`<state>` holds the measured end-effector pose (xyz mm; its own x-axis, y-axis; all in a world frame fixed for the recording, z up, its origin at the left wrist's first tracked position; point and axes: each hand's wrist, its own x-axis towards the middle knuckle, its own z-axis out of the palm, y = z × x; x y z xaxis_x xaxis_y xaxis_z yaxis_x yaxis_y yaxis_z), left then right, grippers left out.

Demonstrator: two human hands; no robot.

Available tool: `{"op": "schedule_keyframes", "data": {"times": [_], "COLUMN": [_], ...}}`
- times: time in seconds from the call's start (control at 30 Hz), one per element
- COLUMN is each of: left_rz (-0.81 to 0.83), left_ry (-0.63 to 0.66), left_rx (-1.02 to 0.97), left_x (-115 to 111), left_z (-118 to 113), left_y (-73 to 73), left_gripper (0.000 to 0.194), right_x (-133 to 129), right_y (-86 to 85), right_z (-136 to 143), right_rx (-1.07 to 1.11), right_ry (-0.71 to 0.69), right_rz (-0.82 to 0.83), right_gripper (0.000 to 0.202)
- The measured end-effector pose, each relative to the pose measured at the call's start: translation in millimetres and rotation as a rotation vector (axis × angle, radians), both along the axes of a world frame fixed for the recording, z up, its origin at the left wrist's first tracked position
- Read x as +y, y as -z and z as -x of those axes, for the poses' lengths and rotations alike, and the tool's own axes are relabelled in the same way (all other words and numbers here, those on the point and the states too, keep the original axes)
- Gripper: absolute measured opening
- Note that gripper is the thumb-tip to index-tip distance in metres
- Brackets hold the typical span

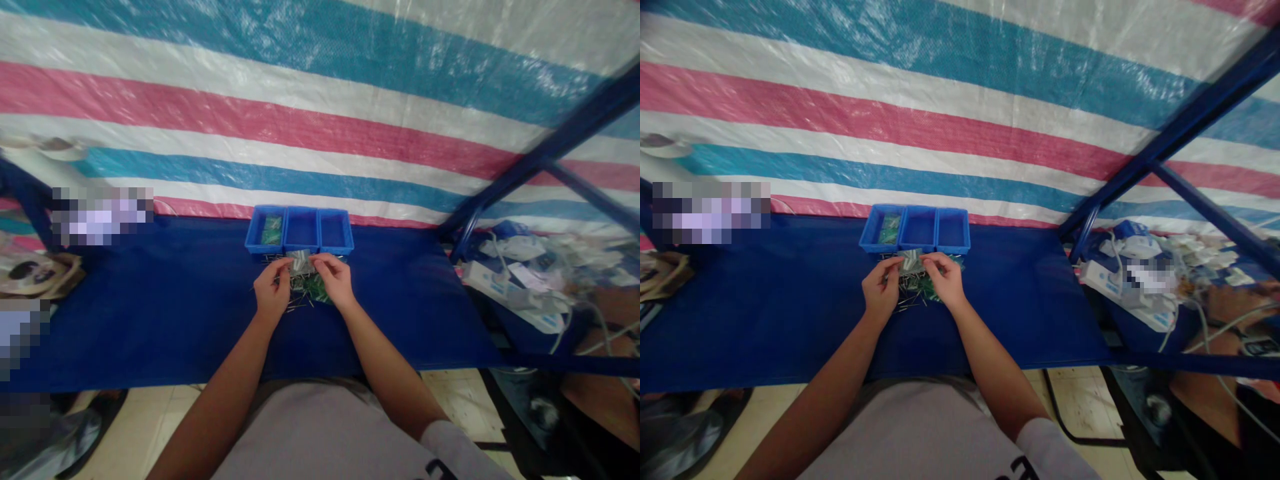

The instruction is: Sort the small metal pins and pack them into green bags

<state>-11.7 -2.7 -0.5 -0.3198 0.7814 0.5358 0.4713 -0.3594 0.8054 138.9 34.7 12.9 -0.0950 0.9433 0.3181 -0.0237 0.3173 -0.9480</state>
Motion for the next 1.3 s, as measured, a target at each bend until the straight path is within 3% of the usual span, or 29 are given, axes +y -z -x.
{"op": "schedule_keyframes", "data": {"times": [0.1,0.3,0.4,0.53,0.7,1.0,1.3], "left_rz": [-0.001,0.016,-0.014,-0.02,-0.044,0.05,0.026], "left_ry": [0.039,-0.046,0.01,0.103,0.094,0.03,0.079], "left_rx": [-0.026,-0.102,-0.154,-0.011,0.108,0.002,-0.045], "left_x": [-0.5,1.3,1.7,2.0,2.7,0.2,-2.6], "left_z": [0.6,-5.8,-6.9,-4.1,-2.6,-4.3,-3.6], "left_y": [0.3,0.9,-0.8,-4.3,-4.2,0.9,0.5], "left_gripper": [0.023,0.014,0.019,0.022,0.013,0.02,0.017], "right_x": [0.6,1.6,1.9,0.5,-0.3,0.4,-1.0], "right_y": [0.1,0.5,-1.1,-1.7,2.1,-5.7,-5.5], "right_z": [1.5,3.8,4.0,5.3,6.2,-1.2,-0.6], "right_rx": [0.018,0.051,0.121,0.157,0.095,-0.22,-0.141], "right_ry": [0.022,0.078,0.069,0.016,-0.004,0.054,0.036], "right_rz": [-0.003,0.011,-0.004,0.005,0.031,-0.111,-0.098], "right_gripper": [0.011,0.013,0.019,0.028,0.029,0.012,0.014]}}
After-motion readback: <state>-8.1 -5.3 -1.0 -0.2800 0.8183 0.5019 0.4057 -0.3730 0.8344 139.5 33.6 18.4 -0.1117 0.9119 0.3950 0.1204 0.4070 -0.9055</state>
